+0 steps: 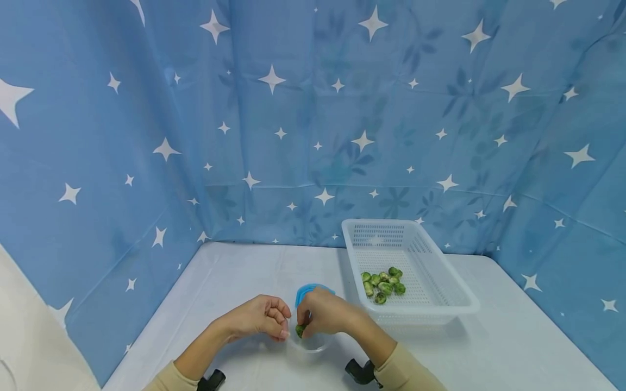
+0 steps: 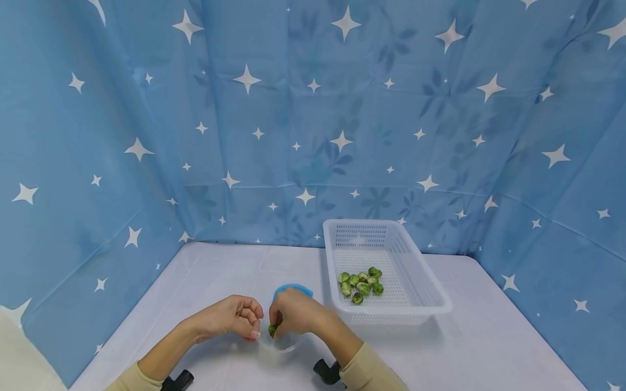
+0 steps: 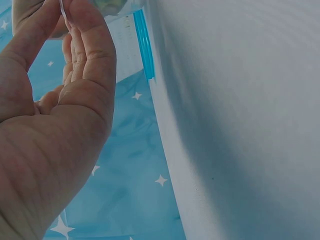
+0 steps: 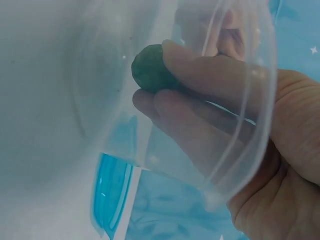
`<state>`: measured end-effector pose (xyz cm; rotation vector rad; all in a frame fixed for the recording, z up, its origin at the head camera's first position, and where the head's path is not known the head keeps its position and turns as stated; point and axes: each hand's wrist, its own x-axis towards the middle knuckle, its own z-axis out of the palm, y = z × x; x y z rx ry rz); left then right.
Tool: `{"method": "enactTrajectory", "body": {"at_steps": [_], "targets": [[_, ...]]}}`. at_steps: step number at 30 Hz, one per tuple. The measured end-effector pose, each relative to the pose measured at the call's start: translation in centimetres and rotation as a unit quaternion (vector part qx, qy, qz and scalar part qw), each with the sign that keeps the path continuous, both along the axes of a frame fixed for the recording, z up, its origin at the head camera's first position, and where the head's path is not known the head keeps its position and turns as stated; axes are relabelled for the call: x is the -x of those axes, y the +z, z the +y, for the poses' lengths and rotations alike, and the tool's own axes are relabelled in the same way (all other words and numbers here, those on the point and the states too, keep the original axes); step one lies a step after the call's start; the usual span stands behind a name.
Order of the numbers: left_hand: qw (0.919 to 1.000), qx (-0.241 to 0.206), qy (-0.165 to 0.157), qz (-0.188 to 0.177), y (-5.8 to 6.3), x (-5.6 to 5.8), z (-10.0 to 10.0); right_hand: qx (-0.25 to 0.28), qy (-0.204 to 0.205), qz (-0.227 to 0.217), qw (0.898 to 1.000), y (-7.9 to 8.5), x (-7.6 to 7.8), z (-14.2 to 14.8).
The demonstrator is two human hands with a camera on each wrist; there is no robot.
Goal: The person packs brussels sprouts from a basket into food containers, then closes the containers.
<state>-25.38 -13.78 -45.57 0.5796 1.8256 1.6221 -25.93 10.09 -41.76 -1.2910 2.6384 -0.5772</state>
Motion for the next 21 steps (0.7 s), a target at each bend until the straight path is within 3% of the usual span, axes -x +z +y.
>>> {"method": "enactTrajectory", "body": {"at_steps": [21], "targets": [[1.0000, -0.003, -0.004, 0.001, -0.13, 0.07, -0.03, -0.024, -0.012, 0.002, 1.000, -0.58, -0.47, -0.35]]}}
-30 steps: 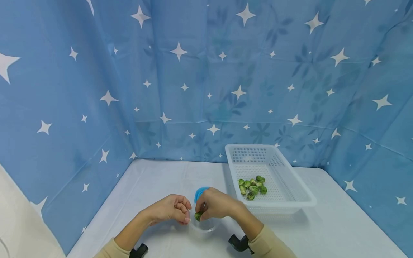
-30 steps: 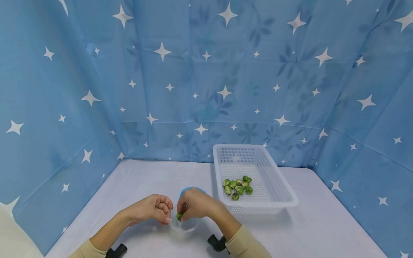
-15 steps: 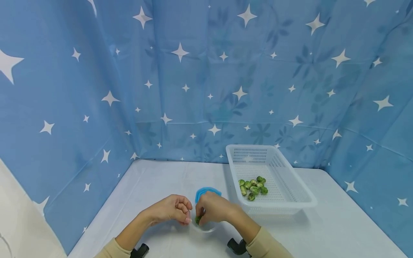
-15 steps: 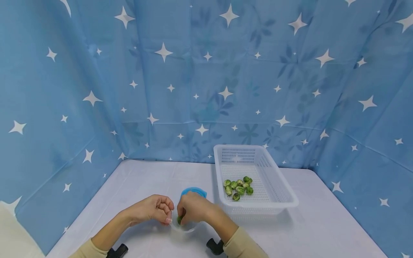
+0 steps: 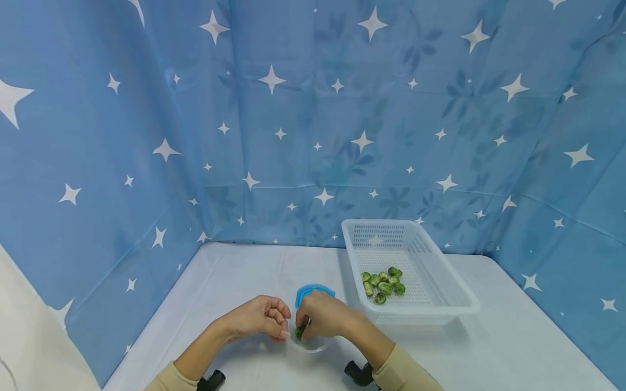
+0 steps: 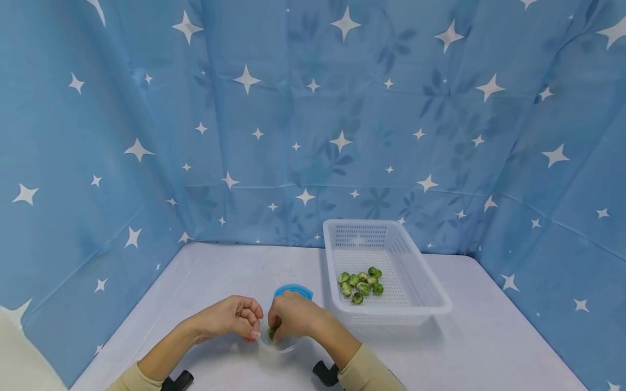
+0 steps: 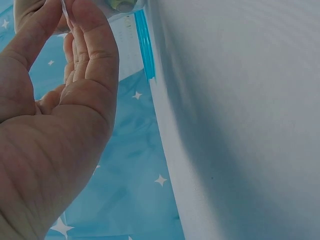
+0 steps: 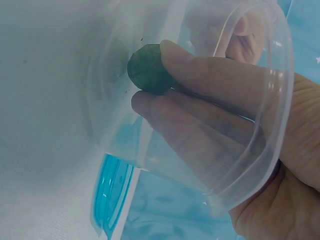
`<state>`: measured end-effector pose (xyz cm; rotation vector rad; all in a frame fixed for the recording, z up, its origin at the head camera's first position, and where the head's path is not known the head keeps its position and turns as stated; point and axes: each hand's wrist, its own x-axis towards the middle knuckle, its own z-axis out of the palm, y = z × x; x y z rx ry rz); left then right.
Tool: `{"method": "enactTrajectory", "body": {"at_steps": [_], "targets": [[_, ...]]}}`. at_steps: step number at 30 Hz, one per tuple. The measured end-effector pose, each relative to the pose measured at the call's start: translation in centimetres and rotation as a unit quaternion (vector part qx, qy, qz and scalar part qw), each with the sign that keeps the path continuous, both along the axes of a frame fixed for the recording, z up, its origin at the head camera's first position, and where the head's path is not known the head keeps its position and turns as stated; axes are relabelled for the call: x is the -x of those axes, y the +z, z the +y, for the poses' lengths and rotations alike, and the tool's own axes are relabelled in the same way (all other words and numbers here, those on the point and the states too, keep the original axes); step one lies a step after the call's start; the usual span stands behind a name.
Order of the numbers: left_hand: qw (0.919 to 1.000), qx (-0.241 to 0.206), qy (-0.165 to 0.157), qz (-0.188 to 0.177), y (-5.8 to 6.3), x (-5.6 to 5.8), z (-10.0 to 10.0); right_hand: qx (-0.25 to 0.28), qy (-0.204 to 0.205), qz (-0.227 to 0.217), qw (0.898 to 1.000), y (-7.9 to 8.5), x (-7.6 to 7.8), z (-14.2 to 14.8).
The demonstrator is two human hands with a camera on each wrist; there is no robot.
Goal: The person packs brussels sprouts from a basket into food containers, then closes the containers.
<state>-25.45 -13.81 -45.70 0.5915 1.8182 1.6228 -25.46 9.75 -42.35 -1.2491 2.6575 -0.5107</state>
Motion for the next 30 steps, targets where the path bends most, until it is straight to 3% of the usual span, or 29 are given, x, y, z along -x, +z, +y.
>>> {"method": "enactTrajectory", "body": {"at_steps": [11, 19, 30], "targets": [[1.0000, 0.006, 0.005, -0.001, 0.2, 0.0, 0.0, 0.012, 0.012, 0.017, 1.000, 0.8, 0.1, 0.5], [1.0000, 0.002, 0.000, 0.002, 0.2, -0.1, 0.0, 0.027, 0.003, 0.005, 1.000, 1.4, 0.1, 1.1], [1.0000, 0.000, 0.000, 0.001, 0.0, -0.1, 0.0, 0.124, 0.017, -0.006, 0.992, 2.1, 0.7, 2.2]]}}
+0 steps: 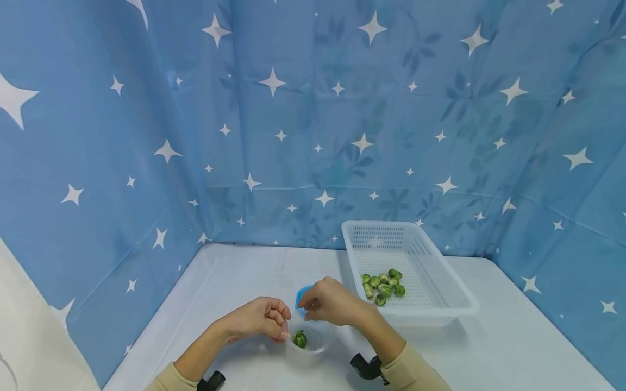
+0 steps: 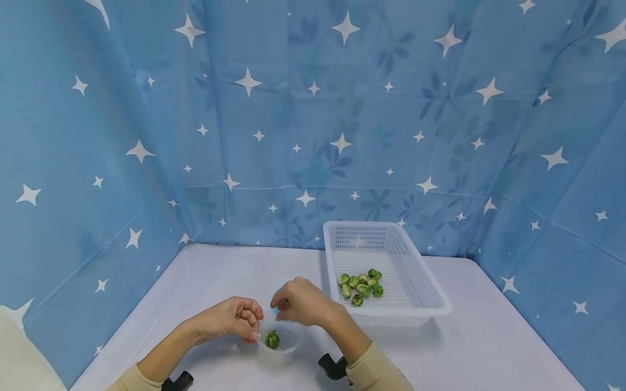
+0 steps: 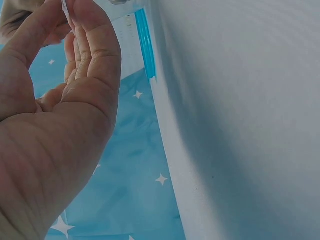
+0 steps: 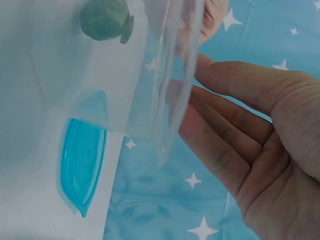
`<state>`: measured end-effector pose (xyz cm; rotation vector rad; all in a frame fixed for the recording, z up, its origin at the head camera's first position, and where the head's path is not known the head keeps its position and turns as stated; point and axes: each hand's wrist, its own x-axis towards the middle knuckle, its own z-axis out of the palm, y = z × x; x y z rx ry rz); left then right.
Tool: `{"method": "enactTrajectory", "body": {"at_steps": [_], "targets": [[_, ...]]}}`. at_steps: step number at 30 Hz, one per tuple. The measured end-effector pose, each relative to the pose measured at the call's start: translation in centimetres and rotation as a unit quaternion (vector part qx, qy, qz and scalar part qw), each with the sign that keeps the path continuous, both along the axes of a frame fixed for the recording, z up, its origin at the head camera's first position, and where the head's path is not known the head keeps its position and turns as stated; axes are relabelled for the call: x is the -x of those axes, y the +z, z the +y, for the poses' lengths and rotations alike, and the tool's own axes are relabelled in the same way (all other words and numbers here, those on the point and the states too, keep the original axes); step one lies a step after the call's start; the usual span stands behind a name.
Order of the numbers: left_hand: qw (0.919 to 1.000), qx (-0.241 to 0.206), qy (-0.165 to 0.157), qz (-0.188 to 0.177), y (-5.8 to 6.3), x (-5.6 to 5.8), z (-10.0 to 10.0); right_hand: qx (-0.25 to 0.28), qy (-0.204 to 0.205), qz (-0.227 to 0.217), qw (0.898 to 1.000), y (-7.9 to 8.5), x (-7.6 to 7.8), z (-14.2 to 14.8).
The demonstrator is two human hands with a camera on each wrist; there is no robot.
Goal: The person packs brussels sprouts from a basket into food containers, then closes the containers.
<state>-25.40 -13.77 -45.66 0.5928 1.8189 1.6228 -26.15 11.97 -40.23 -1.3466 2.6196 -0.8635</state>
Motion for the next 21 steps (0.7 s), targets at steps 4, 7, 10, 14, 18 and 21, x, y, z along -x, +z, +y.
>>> {"method": "enactTrajectory", "body": {"at_steps": [4, 7, 10, 14, 18, 21], "targets": [[1.0000, 0.001, -0.001, -0.001, 0.0, 0.0, 0.0, 0.044, -0.009, -0.015, 0.999, 0.6, 0.1, 0.6], [1.0000, 0.003, 0.002, -0.001, 0.0, 0.1, 0.0, 0.082, -0.022, -0.005, 0.996, 1.1, 0.3, 1.2], [1.0000, 0.003, 0.003, 0.000, -0.1, 0.1, 0.0, 0.122, -0.046, 0.025, 0.991, 1.7, 0.4, 1.8], [1.0000, 0.001, 0.001, 0.000, -0.2, 0.1, 0.0, 0.174, -0.076, 0.076, 0.979, 2.1, 0.8, 2.7], [1.0000, -0.003, 0.000, -0.002, -0.2, 0.1, 0.0, 0.218, -0.104, 0.094, 0.966, 2.4, 1.2, 3.7], [1.0000, -0.006, 0.000, -0.003, -0.1, 0.0, 0.0, 0.231, -0.127, 0.096, 0.960, 2.9, 1.3, 4.3]]}}
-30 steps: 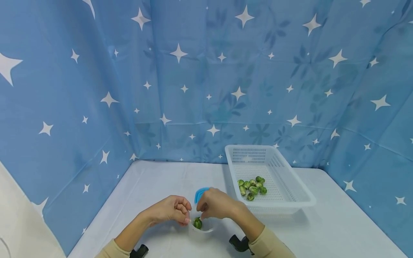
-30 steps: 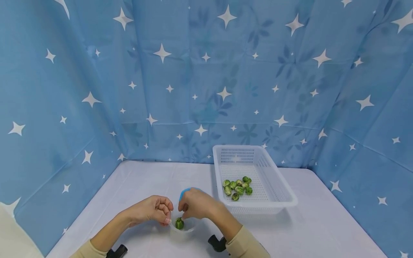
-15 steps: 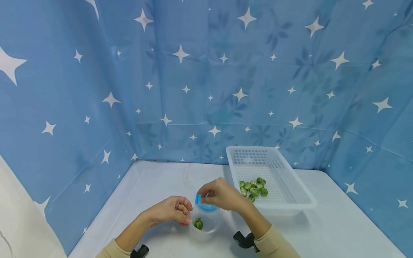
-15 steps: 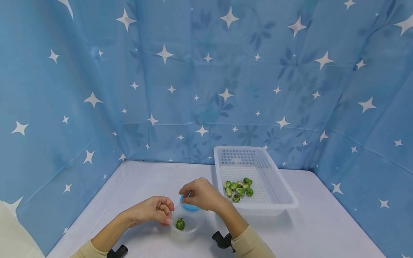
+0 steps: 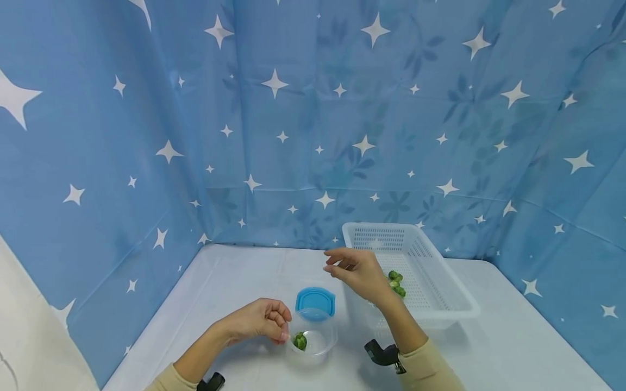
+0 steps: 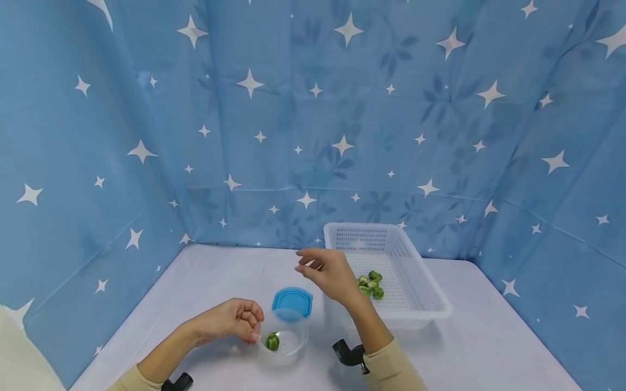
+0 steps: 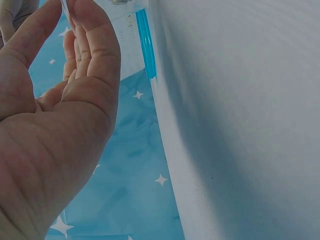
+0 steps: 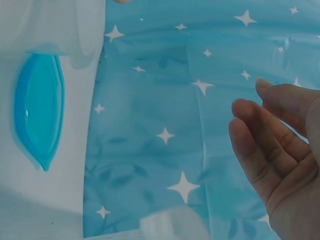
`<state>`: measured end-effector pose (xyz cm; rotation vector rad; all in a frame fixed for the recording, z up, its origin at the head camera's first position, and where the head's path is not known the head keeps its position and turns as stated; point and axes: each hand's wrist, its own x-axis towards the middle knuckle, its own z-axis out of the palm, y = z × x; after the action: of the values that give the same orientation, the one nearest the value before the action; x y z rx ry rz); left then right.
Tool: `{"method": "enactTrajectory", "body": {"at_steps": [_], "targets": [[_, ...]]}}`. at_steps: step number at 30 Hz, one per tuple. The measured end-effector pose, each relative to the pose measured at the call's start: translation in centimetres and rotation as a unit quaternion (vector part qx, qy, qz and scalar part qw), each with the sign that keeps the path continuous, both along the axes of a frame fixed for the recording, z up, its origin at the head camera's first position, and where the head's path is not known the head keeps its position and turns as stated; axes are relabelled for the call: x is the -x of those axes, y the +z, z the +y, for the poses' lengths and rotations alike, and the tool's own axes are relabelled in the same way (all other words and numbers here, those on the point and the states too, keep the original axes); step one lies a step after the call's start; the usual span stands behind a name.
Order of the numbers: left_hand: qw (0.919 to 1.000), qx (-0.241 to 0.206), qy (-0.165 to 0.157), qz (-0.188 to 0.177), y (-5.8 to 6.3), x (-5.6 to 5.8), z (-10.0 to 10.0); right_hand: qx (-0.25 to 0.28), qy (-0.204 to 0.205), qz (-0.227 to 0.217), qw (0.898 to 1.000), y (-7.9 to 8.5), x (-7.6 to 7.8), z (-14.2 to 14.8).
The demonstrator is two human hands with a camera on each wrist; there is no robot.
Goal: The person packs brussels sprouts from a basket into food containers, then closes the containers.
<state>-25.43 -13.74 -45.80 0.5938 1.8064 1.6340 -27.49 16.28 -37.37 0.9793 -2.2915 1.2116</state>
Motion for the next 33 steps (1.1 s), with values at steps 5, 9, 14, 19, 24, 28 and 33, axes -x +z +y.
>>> {"method": "enactTrajectory", "body": {"at_steps": [5, 9, 14, 19, 24, 28, 33], "targets": [[1.0000, 0.001, 0.002, -0.001, 0.2, -0.1, -0.1, 0.002, -0.021, 0.010, 1.000, 1.1, 0.2, 0.7], [1.0000, 0.004, 0.005, 0.000, 0.2, -0.1, -0.1, -0.003, -0.040, -0.005, 0.999, 2.5, 0.1, 1.3], [1.0000, 0.004, 0.003, -0.003, 0.2, -0.1, -0.1, -0.019, -0.063, -0.016, 0.998, 4.2, 0.1, 2.2], [1.0000, 0.006, 0.001, -0.002, 0.1, -0.2, -0.1, -0.036, -0.065, -0.019, 0.997, 5.5, 0.6, 3.0], [0.9999, 0.009, 0.006, 0.000, -0.1, -0.2, 0.0, -0.067, -0.079, -0.014, 0.995, 6.2, 1.5, 3.9], [0.9999, 0.009, 0.005, 0.000, 0.0, -0.3, -0.1, -0.084, -0.093, -0.028, 0.992, 6.3, 2.2, 4.6], [1.0000, 0.008, 0.005, 0.001, 0.0, -0.3, -0.1, -0.106, -0.108, -0.039, 0.988, 6.2, 3.2, 5.5]]}}
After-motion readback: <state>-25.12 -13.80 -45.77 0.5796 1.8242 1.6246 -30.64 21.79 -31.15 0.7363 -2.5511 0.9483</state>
